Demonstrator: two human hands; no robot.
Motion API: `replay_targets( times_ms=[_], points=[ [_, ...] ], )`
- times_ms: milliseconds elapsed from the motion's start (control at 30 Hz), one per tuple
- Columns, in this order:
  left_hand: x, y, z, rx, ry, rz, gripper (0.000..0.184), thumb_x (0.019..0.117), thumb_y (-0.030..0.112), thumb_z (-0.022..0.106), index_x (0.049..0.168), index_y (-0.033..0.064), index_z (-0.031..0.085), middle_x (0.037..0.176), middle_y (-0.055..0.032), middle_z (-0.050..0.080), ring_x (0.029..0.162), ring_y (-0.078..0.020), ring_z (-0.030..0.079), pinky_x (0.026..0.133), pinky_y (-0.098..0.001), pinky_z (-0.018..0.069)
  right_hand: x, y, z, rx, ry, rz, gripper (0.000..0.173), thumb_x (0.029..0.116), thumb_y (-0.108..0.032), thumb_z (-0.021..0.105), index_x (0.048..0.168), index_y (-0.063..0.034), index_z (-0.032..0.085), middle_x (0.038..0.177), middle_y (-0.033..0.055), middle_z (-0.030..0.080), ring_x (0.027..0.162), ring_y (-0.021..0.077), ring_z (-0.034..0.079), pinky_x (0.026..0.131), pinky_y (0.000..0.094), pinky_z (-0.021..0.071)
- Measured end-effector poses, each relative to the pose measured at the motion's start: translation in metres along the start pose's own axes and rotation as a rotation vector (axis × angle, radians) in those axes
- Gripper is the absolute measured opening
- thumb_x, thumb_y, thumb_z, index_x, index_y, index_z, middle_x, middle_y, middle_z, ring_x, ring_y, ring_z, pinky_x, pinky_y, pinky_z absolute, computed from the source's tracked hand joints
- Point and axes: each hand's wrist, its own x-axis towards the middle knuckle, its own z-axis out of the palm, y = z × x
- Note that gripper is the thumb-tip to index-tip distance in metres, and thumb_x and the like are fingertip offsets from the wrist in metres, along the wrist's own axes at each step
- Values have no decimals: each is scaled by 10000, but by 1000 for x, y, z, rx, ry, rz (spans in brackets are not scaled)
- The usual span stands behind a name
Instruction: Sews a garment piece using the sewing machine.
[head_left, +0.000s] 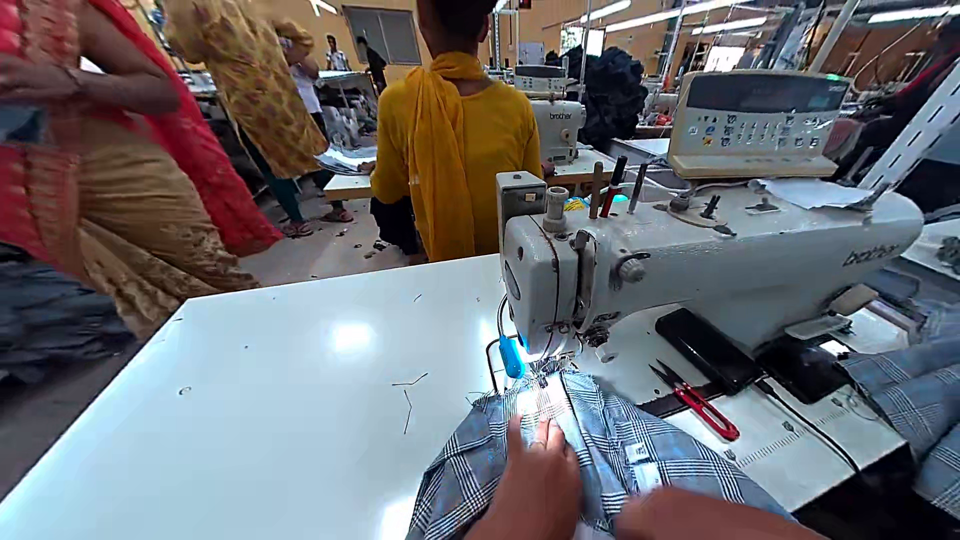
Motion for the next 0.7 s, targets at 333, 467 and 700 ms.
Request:
replay_targets(
  times_ms=[333,467,700],
  points=[
    [-15,7,55,67,450,-59,387,889,-38,615,1271,-86,657,1454,-258,563,1327,-433,571,997,-815,310,69,45,57,574,926,138,632,962,-71,520,1489,162,261,1562,332,338,1488,345,352,1215,409,317],
    [-12,4,59,116,449,-34,416,901,-26,601,1313,-62,640,1464,-223,568,1328,-405,579,984,-818,315,56,64,38,12,703,193,630,1048,-298,502,1562,25,334,1588,150,440,1405,351,490,1126,572,380],
    [-11,0,63,181,500,-26,404,879,-25,627,1280,-33,672,1443,-184,601,1300,-374,611,961,-797,357,58,87,54,-338,814,-34,452,1086,-345,379,1500,-226,519,1549,120,505,1347,296,574,968,566,518]
  ],
)
